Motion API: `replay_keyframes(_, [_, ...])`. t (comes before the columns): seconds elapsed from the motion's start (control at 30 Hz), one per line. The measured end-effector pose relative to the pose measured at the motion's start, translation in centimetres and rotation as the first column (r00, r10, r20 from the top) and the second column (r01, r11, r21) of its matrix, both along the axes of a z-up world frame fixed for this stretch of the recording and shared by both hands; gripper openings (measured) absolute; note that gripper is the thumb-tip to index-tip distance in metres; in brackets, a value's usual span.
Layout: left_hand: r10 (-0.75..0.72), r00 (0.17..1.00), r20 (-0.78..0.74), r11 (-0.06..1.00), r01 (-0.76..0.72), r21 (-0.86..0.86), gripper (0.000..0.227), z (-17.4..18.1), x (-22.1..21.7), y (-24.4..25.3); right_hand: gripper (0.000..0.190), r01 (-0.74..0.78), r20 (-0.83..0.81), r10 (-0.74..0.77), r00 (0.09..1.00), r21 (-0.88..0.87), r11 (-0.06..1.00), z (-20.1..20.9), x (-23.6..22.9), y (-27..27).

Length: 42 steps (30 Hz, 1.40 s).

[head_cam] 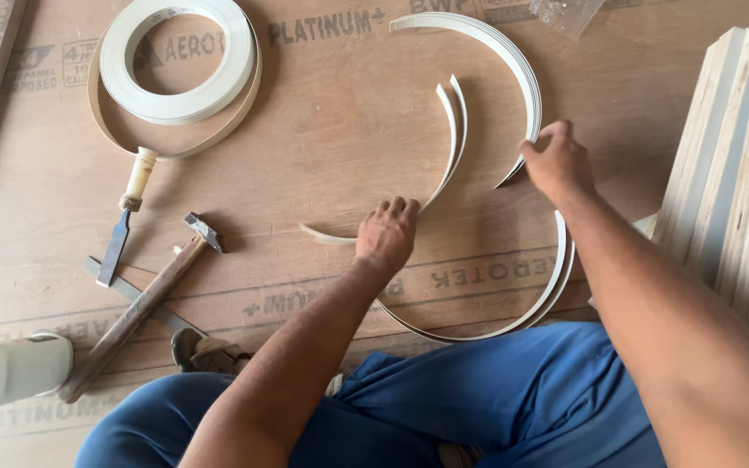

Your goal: The person sits on the floor and uses a hammer and chisel to cut long white plastic strips into smaller curved pieces. After cutting, the person opens a white container with a yellow lid, scrapes out a white substance with the chisel, and rubs the substance between their hands.

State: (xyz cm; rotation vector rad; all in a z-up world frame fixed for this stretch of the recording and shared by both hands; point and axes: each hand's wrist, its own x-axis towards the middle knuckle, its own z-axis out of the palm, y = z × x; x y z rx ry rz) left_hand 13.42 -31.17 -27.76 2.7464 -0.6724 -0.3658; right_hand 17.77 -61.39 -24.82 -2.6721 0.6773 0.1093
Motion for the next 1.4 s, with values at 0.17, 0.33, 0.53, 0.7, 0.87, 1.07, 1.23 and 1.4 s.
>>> replay_keyframes(0.17, [0.156, 0.981, -0.114, 0.987, -0.159, -0.018, 0.023, -1.1, 1.6, 1.6, 0.078, -0.017, 0.024, 0.02, 1.0, -0.105, 0.994, -3.2, 1.3, -0.5])
replay_keyframes(0.33, [0.198, 0.968, -0.153, 0.975, -0.211, -0.07, 0.029, -1.4, 2.8, 1.0, 0.062, 0.208, -0.09, -0.188, 0.978, 0.342, 0.916, -3.2, 0.6, 2.5])
replay_keyframes(0.53, [0.351, 0.914, -0.203, 0.924, -0.373, -0.084, 0.042, -0.3, 5.2, -0.8, 0.051, 0.143, -0.182, -0.032, 0.983, 0.642, 0.753, -0.9, -6.0, 14.2])
replay_keyframes(0.7, [0.398, 0.809, -0.433, 0.889, -0.456, -0.036, 0.077, 3.3, 6.8, -2.3, 0.063, -0.357, -0.3, 0.521, 0.799, 0.461, 0.813, 5.6, -9.0, 17.7])
replay_keyframes(0.87, [0.36, 0.865, -0.35, 0.924, -0.383, 0.004, 0.095, 4.2, 5.6, -3.6, 0.053, -0.171, -0.485, 0.403, 0.776, 0.453, 0.875, 6.6, -6.0, 11.9])
replay_keyframes(1.07, [0.305, 0.912, -0.273, 0.95, -0.31, 0.027, 0.089, 3.3, 3.9, -4.1, 0.045, -0.215, -0.483, 0.363, 0.797, 0.334, 0.918, 4.4, -4.5, 4.7])
replay_keyframes(1.23, [0.221, 0.958, -0.183, 0.974, -0.227, -0.012, 0.033, -0.3, 3.2, -4.7, 0.027, -0.397, -0.612, 0.406, 0.678, 0.159, 0.904, 2.6, -5.9, 0.4])
replay_keyframes(1.4, [-0.077, 0.99, -0.122, 0.996, 0.081, 0.027, 0.034, -0.9, -1.6, -3.8, 0.013, -0.013, -0.544, 0.098, 0.834, 0.16, 0.987, 4.2, -5.6, -3.0])
